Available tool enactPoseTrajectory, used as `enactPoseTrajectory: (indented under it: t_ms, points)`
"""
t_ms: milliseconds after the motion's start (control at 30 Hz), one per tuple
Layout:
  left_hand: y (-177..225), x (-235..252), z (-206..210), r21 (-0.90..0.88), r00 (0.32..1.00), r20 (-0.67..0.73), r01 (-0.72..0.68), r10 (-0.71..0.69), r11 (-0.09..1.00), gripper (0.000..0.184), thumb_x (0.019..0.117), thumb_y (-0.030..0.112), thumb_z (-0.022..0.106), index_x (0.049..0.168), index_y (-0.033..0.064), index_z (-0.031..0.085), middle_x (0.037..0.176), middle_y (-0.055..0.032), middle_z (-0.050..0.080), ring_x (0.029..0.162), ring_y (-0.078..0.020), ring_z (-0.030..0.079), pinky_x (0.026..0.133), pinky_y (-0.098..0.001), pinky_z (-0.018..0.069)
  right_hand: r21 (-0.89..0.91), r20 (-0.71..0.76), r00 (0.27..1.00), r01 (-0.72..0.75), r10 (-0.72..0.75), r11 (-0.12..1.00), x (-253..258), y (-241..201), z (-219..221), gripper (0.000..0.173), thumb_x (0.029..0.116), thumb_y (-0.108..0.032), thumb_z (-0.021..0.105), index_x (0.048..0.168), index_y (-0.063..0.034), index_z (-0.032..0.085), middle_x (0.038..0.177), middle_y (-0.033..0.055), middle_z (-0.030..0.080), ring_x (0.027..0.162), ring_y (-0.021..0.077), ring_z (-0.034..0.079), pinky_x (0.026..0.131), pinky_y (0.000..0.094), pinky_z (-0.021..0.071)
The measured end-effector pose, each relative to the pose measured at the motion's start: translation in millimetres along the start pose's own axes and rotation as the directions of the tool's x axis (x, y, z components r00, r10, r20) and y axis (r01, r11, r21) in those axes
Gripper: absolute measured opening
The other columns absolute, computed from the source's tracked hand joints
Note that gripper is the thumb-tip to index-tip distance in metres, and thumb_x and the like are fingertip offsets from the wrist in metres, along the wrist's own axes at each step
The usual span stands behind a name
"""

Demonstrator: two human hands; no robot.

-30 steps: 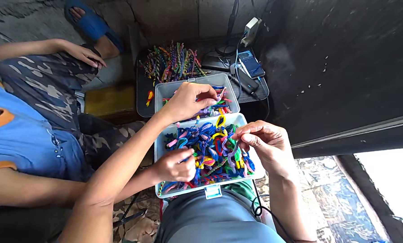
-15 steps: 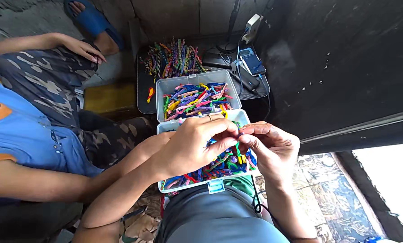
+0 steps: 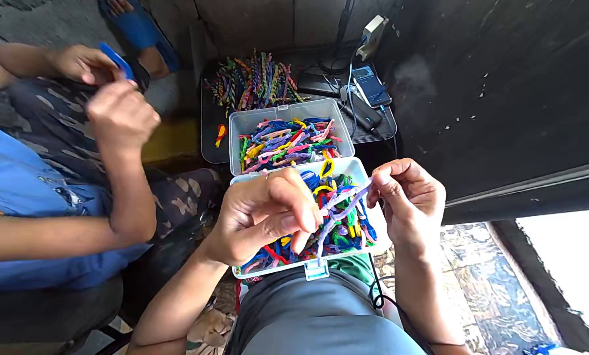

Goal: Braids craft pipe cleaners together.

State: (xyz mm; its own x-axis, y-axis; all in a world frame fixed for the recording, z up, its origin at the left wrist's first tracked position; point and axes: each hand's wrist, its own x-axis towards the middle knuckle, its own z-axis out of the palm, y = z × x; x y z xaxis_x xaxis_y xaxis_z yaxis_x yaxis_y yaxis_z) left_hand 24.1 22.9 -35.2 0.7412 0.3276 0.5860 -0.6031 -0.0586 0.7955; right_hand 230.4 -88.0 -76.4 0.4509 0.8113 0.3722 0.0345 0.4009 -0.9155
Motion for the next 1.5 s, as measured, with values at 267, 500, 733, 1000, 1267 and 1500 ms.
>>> enactPoseTrajectory:
  t_ms: [267,500,733,1000,1267,1500]
  points:
    - [-15.8,-12.1,5.5,-0.036,0.910,-0.356,0.216,-0.215,0.976,0.036,0.1069,0.034,0.042,0.113,0.0138,0.071,0.109,0.0037,0.067,0.105,-0.0102,0.064,0.094,-0.0283,0.0540,-0.042,-0.009,0.994,0.112,-0.113,0.993,-2.8,0.8,5.8,0.006,0.1014,-0.019,0.063,0.102,-0.0225,0.068,0.086,-0.0139,0.069,0.068,-0.0027,0.065,0.064,0.0149,0.0577]
    - [-18.6,-21.3,14.0,-0.479,0.827,-0.110,0.441,-0.551,0.759,0.037,0.1046,0.038,0.056,0.108,0.0066,0.075,0.095,-0.0005,0.075,0.082,-0.0029,0.070,0.076,-0.0165,0.0570,-0.170,-0.004,0.958,0.283,-0.288,0.944,-2.8,1.5,8.7,0.005,0.1026,-0.020,0.061,0.103,-0.0226,0.065,0.093,-0.0156,0.065,0.074,-0.0058,0.063,0.067,0.0120,0.0567]
    - [-16.4,-17.8,25.1,0.001,0.858,-0.397,0.355,-0.326,0.935,0.019,0.1011,0.004,0.058,0.099,0.0073,0.076,0.084,0.0014,0.076,0.073,-0.0043,0.072,0.070,-0.0205,0.0619,-0.307,0.084,0.953,0.303,-0.291,0.902,-4.8,0.6,6.9,0.007,0.1057,-0.022,0.056,0.101,-0.0169,0.058,0.093,-0.0116,0.060,0.079,-0.0066,0.061,0.071,0.0120,0.0558]
    - [-10.7,-7.8,21.4,0.958,0.944,-0.168,0.088,0.285,0.274,0.016,0.0943,0.006,0.066,0.090,-0.0050,0.076,0.082,-0.0133,0.074,0.077,-0.0054,0.068,0.071,-0.0133,0.0511,-0.163,0.363,0.891,0.349,-0.273,0.923,-17.8,-14.0,17.4,0.025,0.1087,-0.026,0.051,0.098,-0.0054,0.059,0.088,-0.0012,0.062,0.081,-0.0050,0.060,0.072,0.0106,0.0519]
    - [0.3,-24.6,0.8,0.989,0.985,0.144,-0.141,0.093,-0.042,0.017,0.0978,0.005,0.060,0.093,0.0000,0.075,0.075,-0.0117,0.067,0.068,-0.0218,0.063,0.060,-0.0297,0.0471,-0.246,0.238,0.892,0.438,-0.384,0.865,-15.8,-18.9,7.0,0.020,0.1078,-0.027,0.054,0.099,-0.0106,0.060,0.091,-0.0056,0.062,0.087,-0.0056,0.061,0.077,0.0104,0.0520]
    - [11.2,-23.4,-4.4,0.943,0.987,-0.088,0.125,-0.131,0.308,0.028,0.1010,0.030,0.060,0.107,0.0088,0.079,0.107,-0.0044,0.072,0.101,-0.0077,0.066,0.086,-0.0205,0.0537,-0.298,0.257,0.897,0.427,-0.359,0.853,-12.0,-11.6,9.7,0.016,0.1036,-0.020,0.062,0.096,-0.0059,0.063,0.089,-0.0011,0.067,0.083,-0.0020,0.065,0.074,0.0133,0.0551]
